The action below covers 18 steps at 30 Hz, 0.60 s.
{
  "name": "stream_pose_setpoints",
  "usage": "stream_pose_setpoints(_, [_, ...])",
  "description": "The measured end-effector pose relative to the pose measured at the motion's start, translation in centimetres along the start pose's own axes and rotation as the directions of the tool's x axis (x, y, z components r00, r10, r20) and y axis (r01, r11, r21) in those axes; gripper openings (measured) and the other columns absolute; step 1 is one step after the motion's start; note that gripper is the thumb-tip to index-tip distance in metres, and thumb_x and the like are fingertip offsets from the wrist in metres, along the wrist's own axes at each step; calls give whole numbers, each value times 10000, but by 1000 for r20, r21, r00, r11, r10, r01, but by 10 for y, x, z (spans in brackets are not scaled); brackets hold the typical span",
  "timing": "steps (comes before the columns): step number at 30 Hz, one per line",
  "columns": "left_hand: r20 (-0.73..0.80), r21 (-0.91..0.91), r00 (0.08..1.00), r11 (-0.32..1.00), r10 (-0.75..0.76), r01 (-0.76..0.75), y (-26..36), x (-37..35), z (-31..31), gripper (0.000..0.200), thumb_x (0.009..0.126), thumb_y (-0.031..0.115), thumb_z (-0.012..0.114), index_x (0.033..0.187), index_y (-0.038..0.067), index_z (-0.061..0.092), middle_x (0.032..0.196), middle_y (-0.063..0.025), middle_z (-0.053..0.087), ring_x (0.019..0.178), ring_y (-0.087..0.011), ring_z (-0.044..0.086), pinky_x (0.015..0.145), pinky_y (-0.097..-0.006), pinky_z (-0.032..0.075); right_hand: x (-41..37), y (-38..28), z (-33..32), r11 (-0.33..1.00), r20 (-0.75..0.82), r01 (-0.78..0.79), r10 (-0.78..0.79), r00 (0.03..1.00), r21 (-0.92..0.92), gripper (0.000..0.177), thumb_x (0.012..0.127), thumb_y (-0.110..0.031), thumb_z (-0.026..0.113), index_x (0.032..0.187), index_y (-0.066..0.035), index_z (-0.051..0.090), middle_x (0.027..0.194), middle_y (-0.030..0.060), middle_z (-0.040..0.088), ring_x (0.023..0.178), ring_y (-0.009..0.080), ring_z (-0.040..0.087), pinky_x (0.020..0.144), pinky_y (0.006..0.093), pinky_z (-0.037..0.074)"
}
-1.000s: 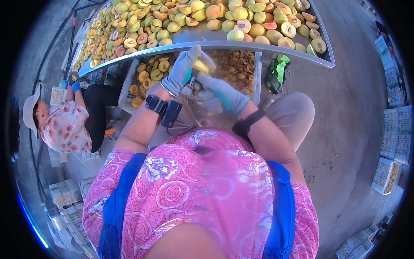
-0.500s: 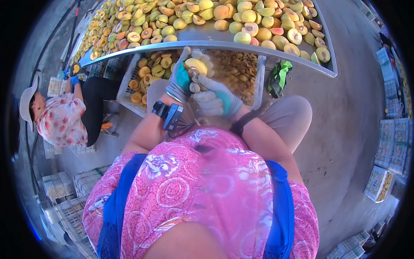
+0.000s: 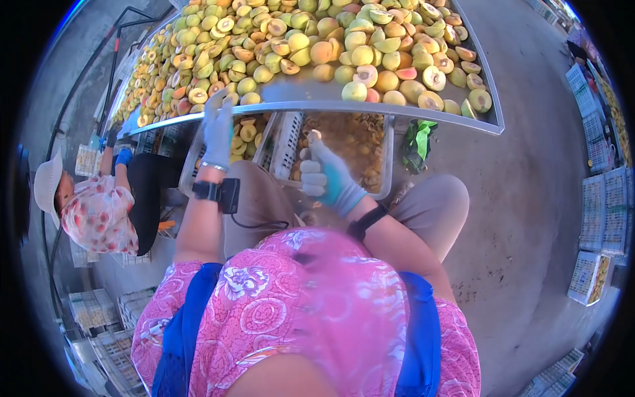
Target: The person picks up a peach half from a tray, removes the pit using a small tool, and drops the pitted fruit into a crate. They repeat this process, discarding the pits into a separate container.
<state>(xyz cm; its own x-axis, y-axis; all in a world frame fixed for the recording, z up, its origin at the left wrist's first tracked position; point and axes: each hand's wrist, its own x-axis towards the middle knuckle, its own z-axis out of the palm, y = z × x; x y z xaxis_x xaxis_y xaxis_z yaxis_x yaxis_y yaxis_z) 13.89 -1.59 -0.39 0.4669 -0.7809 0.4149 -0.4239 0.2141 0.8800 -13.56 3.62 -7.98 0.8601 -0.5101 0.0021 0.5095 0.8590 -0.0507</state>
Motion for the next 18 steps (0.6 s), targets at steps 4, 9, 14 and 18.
stream_pose_setpoints(4, [458, 316, 882, 907, 111, -278, 26, 9, 95, 525, 854, 330, 670, 1301, 90, 535, 1303, -176, 542, 1183, -351, 532, 1019, -411, 404, 5, -3, -5, 998, -97, -11, 18, 995, 69, 341, 1001, -519, 408, 948, -203, 526, 629, -72, 392, 402, 65, 286, 341, 231, 215])
stream_pose_setpoints(9, [501, 621, 846, 758, -184, -203, 37, 17, 187, 955, 797, 493, 691, 1467, -27, 253, 1365, -266, 492, 1223, -339, 538, 1025, -381, 415, 4, -6, 0, 998, -182, -19, 30, 983, 58, 359, 992, -545, 402, 931, -205, 501, 632, -62, 417, 412, 81, 302, 370, 247, 251])
stream_pose_setpoints(14, [521, 598, 853, 717, -8, -358, 15, 26, 194, 984, 758, 422, 748, 1442, -46, 218, 1200, -246, 598, 1110, -375, 597, 920, -420, 479, 0, -7, -3, 953, -307, 33, -130, 943, -301, 361, 982, -513, 454, 959, -160, 525, 609, -50, 422, 428, 91, 336, 376, 255, 253])
stream_pose_setpoints(18, [560, 564, 821, 776, -110, -281, 33, 19, 170, 902, 758, 370, 736, 1420, -29, 272, 1181, -206, 616, 1079, -343, 617, 888, -397, 499, 0, -11, 6, 747, -374, 38, -376, 848, -664, 343, 968, -467, 504, 961, -125, 531, 611, -41, 418, 442, 107, 367, 380, 257, 278])
